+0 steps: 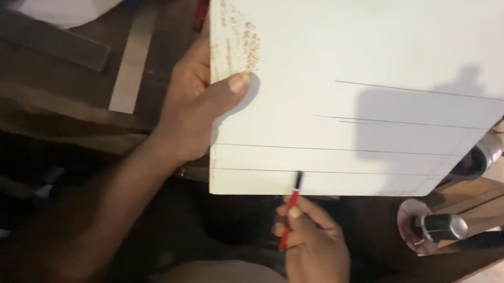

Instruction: Draw straight lines on a white board using a try square and pencil, then open several small boxes to retrieve electronic or hardware components.

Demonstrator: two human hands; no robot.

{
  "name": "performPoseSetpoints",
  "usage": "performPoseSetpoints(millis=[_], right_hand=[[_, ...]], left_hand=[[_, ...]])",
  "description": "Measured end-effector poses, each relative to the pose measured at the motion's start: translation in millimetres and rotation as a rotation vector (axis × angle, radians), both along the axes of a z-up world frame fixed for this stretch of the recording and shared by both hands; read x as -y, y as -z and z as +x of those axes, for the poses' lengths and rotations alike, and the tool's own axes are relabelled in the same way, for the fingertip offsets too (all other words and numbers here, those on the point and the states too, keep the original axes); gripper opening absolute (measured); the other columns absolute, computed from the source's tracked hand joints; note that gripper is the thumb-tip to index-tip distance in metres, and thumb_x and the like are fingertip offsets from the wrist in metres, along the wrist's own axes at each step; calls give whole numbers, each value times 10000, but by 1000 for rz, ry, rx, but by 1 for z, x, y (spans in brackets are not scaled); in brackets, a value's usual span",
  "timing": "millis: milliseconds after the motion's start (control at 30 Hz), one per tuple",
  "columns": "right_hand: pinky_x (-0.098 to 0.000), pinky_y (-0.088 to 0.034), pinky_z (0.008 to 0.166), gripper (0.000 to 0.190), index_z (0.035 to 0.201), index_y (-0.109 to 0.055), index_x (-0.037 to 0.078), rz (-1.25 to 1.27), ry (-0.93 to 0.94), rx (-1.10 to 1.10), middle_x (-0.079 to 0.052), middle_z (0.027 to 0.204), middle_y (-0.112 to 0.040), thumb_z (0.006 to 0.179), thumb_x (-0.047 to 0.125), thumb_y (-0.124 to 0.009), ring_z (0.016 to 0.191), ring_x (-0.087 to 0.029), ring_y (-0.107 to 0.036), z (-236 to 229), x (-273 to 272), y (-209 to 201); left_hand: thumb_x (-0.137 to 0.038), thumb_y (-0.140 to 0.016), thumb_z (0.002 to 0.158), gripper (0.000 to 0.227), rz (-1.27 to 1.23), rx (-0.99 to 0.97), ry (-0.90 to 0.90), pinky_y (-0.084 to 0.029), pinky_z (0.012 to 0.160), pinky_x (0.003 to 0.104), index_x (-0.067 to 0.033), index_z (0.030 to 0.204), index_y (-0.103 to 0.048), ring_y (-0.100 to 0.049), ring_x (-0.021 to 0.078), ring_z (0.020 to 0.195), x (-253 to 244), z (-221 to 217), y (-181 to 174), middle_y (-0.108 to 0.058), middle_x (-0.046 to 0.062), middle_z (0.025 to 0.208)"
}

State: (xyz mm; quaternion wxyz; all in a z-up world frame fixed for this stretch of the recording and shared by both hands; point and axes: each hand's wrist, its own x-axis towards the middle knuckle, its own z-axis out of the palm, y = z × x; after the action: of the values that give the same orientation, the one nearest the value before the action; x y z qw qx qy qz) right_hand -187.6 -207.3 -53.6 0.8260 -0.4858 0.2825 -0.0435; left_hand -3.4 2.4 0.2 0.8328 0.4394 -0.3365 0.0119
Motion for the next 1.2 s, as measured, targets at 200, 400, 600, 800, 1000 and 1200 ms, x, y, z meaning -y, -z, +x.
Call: performPoseSetpoints(millis=[200,400,600,800,1000,1200], right_hand=[[-355,-521,777,273,1182,-663,-48,-123,89,-27,-134,985,-698,967,67,-541,822,-213,-625,-6,53,-25],[-322,-468,614,275,1196,-668,-68,-656,45,-109,-128,942,-645,1012,81,-527,759,-187,-613,-13,86,-45],[-259,-572,628,250,1112,-700,-16,-1408,-167,-31,-29,1021,-711,945,50,-526,767,-121,-720,-16,118,-61],[-314,-506,737,294,1240,-631,-51,-381,143,119,-104,975,-658,1012,104,-529,789,-199,-607,-12,149,-41],[-342,-489,728,245,1198,-626,-19,-151,212,112,-96,964,-642,993,91,-550,794,-206,-586,-15,145,-29],[-372,-492,719,251,1180,-632,-84,-52,132,196,-139,958,-639,967,30,-563,824,-213,-579,-21,122,2]], left_hand=[[-360,-707,1002,670,17,-11,-7,-596,1083,426,60,1456,-448,-675,247,1243,-2,0,-3,-659,207,1332],[-329,-685,980,692,39,-56,-7,-647,971,477,94,1449,-403,-704,291,1151,-4,-2,-2,-642,238,1252],[-303,-626,1030,640,35,-29,-10,-645,938,444,91,1478,-394,-723,293,1109,-3,-10,-11,-640,276,1235],[-341,-633,1000,698,65,-133,-62,-639,886,435,99,1479,-378,-716,294,1077,-2,-10,-9,-628,279,1273],[-345,-669,970,710,34,-193,-85,-634,901,464,80,1464,-386,-706,305,1096,-1,-5,-5,-622,279,1261],[-304,-673,967,658,10,-269,-123,-592,971,425,54,1445,-399,-660,264,1152,3,-2,-3,-607,227,1300]])
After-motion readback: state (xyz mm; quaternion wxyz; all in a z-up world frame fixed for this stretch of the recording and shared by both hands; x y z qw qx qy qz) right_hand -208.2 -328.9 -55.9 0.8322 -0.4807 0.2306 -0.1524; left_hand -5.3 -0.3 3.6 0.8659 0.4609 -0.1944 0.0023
